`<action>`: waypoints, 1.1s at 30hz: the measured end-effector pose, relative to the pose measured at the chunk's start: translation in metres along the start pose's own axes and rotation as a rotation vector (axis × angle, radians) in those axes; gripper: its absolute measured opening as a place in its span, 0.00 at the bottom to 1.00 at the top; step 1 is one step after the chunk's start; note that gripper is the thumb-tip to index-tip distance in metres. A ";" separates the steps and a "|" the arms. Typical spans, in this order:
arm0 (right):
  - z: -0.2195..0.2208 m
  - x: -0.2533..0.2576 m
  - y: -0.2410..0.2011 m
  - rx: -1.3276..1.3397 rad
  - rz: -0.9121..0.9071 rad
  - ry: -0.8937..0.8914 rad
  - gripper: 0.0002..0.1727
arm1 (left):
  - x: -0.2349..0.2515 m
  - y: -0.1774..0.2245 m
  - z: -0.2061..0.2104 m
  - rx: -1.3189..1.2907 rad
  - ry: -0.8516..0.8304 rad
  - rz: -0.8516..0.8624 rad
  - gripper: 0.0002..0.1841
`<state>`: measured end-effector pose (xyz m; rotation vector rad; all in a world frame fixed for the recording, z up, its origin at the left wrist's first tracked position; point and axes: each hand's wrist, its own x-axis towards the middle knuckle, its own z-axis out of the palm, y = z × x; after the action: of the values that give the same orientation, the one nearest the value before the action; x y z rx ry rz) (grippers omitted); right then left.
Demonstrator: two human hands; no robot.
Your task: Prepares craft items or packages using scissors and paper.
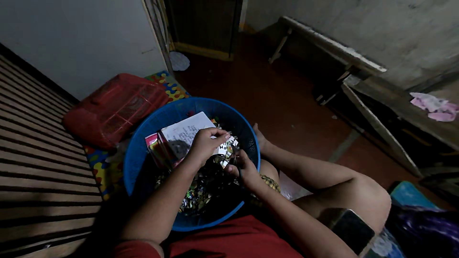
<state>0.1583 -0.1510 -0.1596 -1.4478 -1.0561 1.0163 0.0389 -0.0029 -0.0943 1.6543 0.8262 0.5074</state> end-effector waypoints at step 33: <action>0.005 0.001 -0.002 0.136 0.059 0.193 0.22 | 0.000 0.009 -0.014 0.110 -0.221 -0.154 0.09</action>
<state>0.1538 -0.1486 -0.1578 -1.4411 -0.7950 0.9500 0.0313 0.0053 -0.0826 1.6957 0.8207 0.1707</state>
